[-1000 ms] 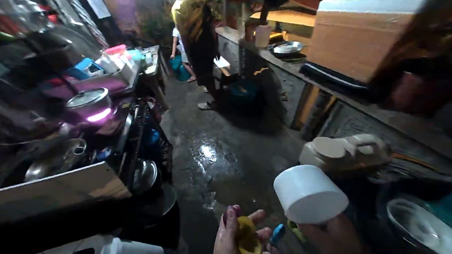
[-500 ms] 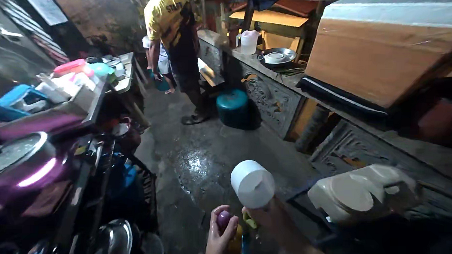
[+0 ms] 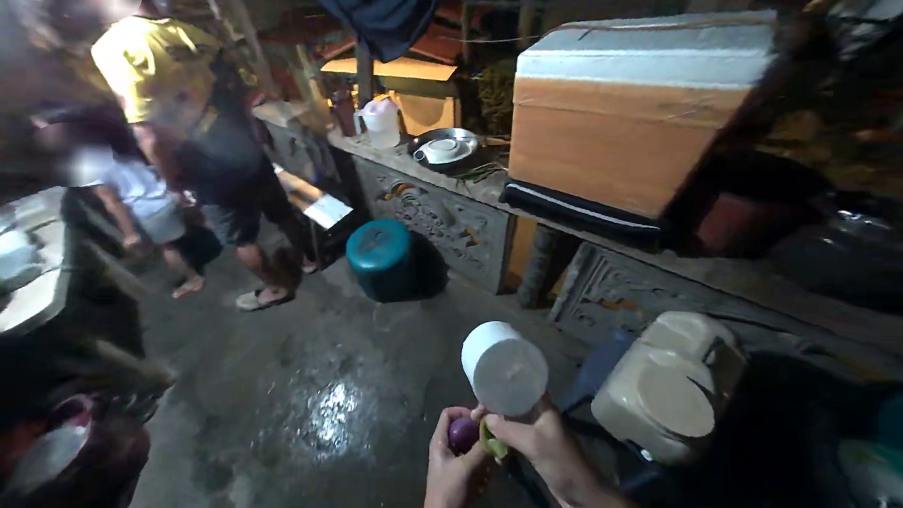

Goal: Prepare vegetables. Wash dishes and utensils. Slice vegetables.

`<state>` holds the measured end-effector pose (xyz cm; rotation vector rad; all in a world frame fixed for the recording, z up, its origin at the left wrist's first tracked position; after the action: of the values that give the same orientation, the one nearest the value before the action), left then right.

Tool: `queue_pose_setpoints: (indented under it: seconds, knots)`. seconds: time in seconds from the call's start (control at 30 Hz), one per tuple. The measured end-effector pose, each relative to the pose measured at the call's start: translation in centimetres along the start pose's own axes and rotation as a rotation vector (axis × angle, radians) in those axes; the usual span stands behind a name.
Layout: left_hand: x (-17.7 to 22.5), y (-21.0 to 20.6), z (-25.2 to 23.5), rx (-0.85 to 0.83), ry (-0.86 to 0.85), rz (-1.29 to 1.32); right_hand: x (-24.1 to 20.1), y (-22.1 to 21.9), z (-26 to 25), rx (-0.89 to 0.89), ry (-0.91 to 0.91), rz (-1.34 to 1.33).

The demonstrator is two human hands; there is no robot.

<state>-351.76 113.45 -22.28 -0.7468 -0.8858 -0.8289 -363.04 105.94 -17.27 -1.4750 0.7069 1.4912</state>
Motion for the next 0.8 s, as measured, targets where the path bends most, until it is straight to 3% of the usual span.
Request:
queue_pose_setpoints:
  seconds: [0.2, 0.43, 0.6, 0.7, 0.8]
  knots:
    - [3.8, 3.8, -5.9, -0.102, 0.074, 0.022, -0.4, -1.8, -5.6, 0.195, 0.009, -0.091]
    - [5.9, 5.2, -10.1, -0.185, 0.193, 0.016, 2.4, -1.1, -8.3, 0.364, -0.217, -0.168]
    - [3.4, 3.5, -13.2, -0.299, 0.302, -0.099, 6.4, 0.6, -7.6, 0.49, -0.351, -0.119]
    - [0.6, 1.5, -15.1, -0.448, 0.407, -0.339, 8.0, 2.0, -6.4, 0.549, -0.505, 0.013]
    - [-2.4, -1.2, -16.5, -0.627, 0.461, -0.63, 10.7, 4.4, -4.9, 0.493, -0.57, 0.18]
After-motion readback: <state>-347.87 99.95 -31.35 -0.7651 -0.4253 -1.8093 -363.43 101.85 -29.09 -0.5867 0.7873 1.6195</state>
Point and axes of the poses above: each hand's wrist, its own z-axis away from the middle knuckle, its own y-axis out of the back of the hand, x = y × z, the point moved 2 cm from there along -z, towards the middle knuckle, and after that the axes turned 6 degrees about y, right-handed, at the moved point
